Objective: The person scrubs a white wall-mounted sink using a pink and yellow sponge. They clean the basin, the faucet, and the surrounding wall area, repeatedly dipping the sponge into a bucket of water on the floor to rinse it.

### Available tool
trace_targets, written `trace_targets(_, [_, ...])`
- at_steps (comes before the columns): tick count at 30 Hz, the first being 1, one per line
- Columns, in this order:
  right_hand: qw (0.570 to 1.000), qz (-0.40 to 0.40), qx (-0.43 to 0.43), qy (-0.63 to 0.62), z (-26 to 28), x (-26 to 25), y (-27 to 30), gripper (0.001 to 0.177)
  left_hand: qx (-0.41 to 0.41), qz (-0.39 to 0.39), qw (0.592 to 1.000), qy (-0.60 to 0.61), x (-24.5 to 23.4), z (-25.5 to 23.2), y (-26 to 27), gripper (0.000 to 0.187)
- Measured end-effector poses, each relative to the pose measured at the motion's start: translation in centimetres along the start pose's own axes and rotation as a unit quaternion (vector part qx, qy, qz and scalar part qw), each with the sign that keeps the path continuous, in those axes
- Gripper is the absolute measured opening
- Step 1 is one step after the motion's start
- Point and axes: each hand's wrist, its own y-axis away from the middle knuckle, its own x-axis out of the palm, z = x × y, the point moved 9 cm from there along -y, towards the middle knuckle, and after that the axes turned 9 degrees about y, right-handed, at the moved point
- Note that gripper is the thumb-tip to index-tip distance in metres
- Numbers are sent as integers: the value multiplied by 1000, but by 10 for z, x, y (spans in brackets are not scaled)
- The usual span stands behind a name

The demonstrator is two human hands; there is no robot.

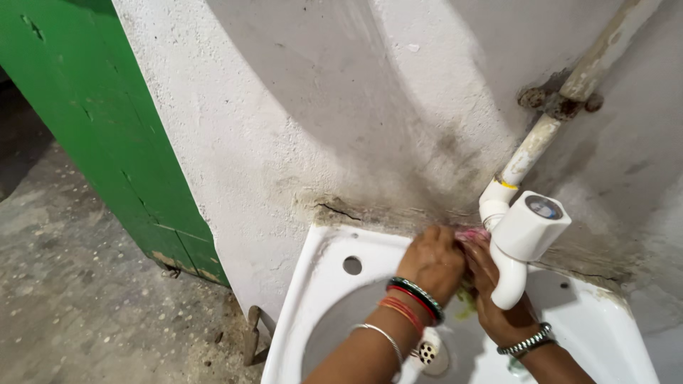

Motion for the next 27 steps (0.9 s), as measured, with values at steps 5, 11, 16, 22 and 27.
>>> trace_targets(5, [998, -34, -44, 22, 36, 9, -25, 64, 6, -33, 999, 29, -20, 37, 17, 15])
trace_targets(11, [986, -29, -160, -49, 127, 39, -94, 37, -109, -53, 992, -18, -96, 130, 64, 15])
trace_targets(16, [980, -3, -197, -12, 89, 41, -71, 34, -111, -89, 990, -14, -85, 101, 55, 6])
trace_targets(22, [993, 102, -57, -11, -42, 9, 8, 43, -32, -107, 984, 142, 1, 15, 2, 10])
trace_targets(27, [981, 134, 71, -117, -139, -51, 80, 52, -14, 24, 997, 65, 105, -111, -61, 18])
